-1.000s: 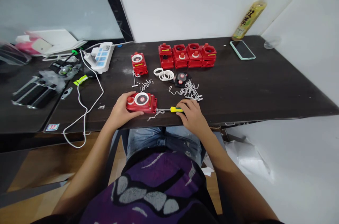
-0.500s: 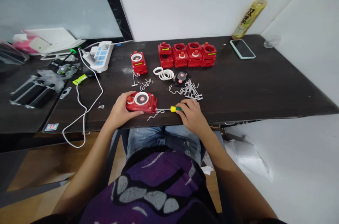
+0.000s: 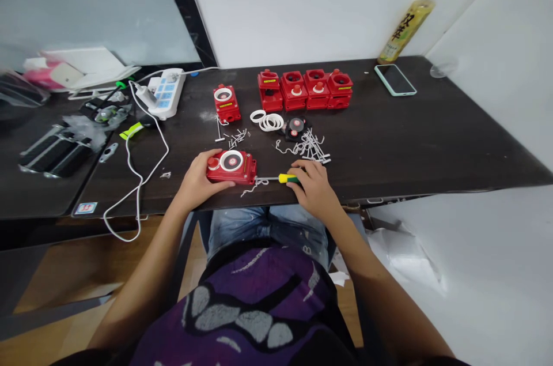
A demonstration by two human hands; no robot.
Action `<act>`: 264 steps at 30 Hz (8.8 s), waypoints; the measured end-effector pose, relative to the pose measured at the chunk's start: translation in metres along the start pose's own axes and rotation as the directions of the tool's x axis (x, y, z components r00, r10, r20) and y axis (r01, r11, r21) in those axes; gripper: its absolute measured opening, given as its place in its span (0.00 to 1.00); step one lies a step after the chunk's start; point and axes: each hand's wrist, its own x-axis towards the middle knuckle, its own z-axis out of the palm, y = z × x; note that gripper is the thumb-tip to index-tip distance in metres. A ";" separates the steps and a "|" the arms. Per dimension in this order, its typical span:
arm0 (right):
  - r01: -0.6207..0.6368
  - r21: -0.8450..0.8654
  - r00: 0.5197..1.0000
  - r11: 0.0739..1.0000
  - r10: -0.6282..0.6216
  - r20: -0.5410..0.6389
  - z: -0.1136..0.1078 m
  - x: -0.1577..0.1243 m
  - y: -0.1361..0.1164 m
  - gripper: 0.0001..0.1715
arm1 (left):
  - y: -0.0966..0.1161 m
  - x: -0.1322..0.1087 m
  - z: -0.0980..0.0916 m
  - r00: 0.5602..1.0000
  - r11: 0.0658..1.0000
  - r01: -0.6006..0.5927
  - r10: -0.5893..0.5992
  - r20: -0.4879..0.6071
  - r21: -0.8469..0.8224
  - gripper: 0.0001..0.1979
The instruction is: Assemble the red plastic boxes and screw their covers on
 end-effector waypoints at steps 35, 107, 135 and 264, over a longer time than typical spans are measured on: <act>-0.174 0.075 0.925 0.982 0.189 -0.329 0.004 0.002 -0.005 0.12 | 0.006 -0.002 -0.002 0.998 0.995 -0.031 0.036 0.050 -0.093 0.38; -0.314 0.106 0.826 0.943 0.327 -0.460 -0.036 -0.009 0.041 0.10 | 0.102 0.201 0.115 0.771 0.897 -0.306 0.431 0.469 -0.320 0.05; -0.337 0.057 0.821 0.940 0.323 -0.471 -0.032 -0.011 0.043 0.10 | 0.070 0.180 0.098 0.679 0.868 -0.332 0.491 0.545 -0.369 0.05; 0.012 0.996 0.972 0.093 0.234 -0.033 -0.015 0.121 -0.061 0.21 | 0.023 0.023 0.013 0.963 0.849 0.005 0.138 0.230 -0.528 0.35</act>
